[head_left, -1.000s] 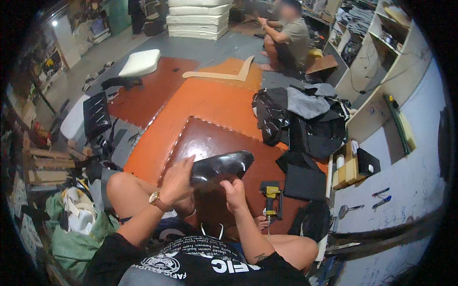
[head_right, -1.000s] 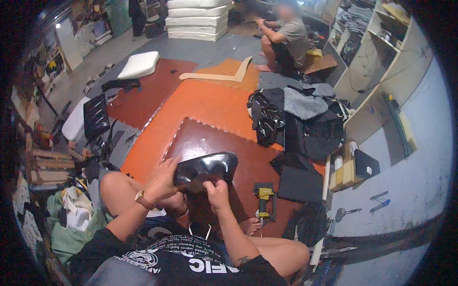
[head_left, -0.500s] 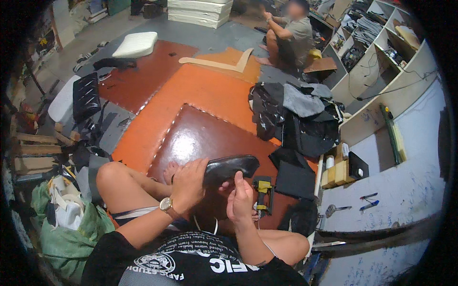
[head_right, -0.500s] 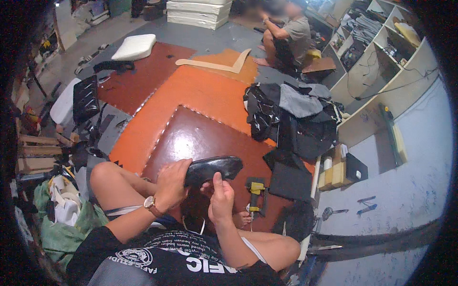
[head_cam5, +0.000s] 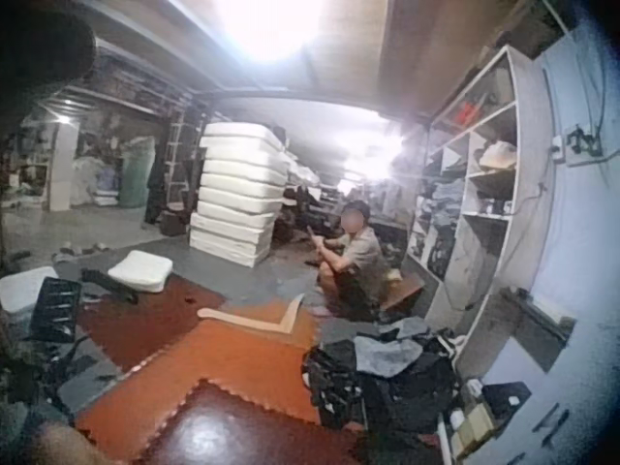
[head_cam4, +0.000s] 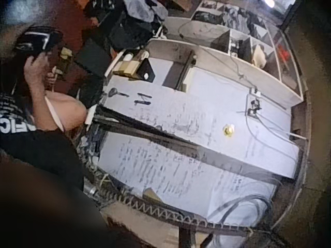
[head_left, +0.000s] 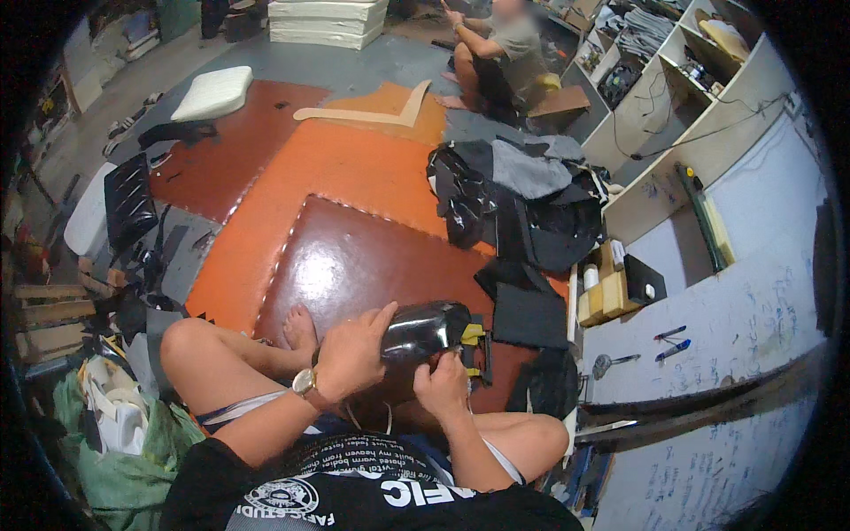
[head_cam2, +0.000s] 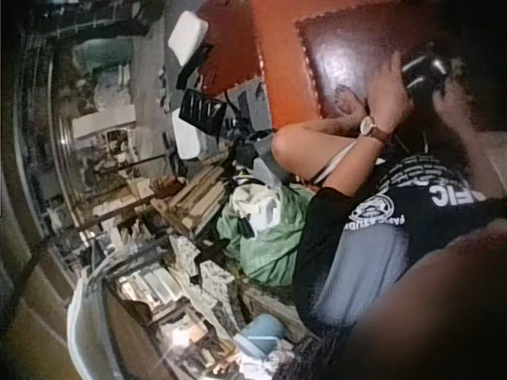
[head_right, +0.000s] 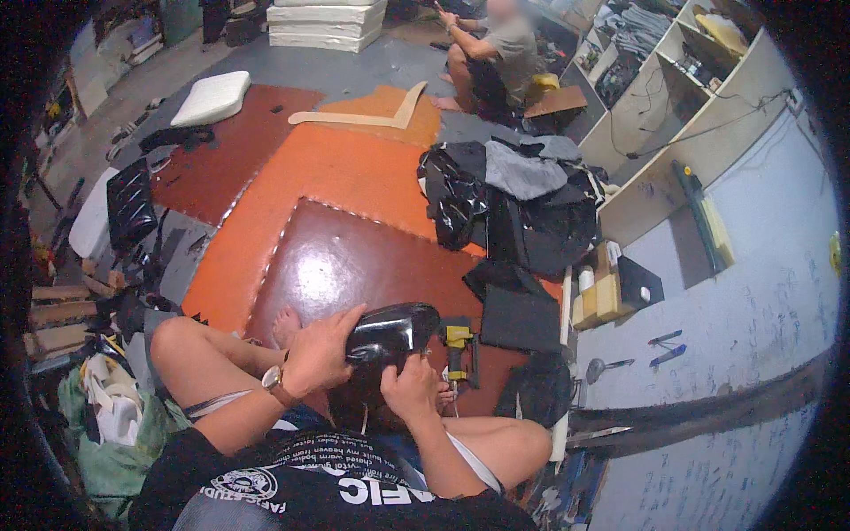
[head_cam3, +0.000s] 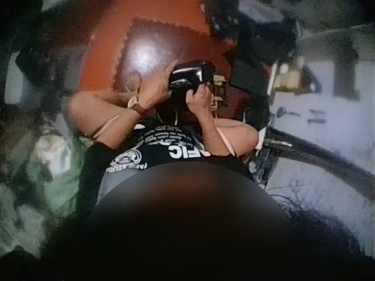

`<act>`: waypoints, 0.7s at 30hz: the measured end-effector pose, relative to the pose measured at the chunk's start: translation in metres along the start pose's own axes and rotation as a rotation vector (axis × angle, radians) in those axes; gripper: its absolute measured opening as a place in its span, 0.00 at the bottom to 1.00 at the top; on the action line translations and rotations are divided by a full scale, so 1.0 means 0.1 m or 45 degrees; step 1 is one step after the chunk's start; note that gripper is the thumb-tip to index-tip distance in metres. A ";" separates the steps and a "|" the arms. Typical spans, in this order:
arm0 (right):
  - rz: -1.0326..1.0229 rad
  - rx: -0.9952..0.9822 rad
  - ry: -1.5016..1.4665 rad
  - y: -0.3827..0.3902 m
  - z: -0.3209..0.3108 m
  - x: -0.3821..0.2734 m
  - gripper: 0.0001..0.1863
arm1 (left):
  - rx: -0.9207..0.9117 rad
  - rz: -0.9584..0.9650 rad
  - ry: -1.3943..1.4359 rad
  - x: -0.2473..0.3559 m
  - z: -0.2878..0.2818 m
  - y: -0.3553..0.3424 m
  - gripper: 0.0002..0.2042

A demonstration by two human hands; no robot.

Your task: The person sits on the floor and uses a staple gun to attach black leather to a rectangular wooden board. They repeatedly staple along the edges, flip the board to work on different sides, and smooth the leather with their hands. Another person is visible in the background using a phone.

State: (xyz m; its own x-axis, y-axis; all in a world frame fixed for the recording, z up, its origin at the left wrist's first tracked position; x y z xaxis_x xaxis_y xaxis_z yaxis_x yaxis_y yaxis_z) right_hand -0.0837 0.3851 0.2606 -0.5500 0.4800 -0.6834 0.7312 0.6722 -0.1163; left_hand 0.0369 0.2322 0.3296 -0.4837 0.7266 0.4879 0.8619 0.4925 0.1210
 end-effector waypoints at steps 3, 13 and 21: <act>0.123 -0.119 0.411 0.02 -0.03 0.06 0.18 | 0.182 0.114 -0.017 0.01 0.17 0.08 0.44; -0.092 -0.175 0.818 0.05 -0.36 -0.44 0.11 | 0.159 0.066 -0.084 0.23 0.35 0.27 0.46; -0.488 -0.190 0.970 0.02 -0.66 -0.09 0.05 | 0.145 0.090 -0.065 0.19 0.36 0.23 0.47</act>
State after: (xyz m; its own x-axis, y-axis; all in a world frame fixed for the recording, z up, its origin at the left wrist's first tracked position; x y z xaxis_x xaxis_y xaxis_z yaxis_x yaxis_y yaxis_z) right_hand -0.1041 0.4200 0.3141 -0.9074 0.4160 0.0588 0.4086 0.9064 -0.1076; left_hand 0.0426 0.2746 0.3106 -0.4322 0.7833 0.4467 0.8726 0.4883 -0.0119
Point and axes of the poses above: each hand's wrist, its own y-axis away from the middle knuckle, its own z-axis out of the palm, x = y × z, the point moved 4 cm from there along -y, towards the middle knuckle, and after that the axes turned 3 degrees about -y, right-handed, at the moved point
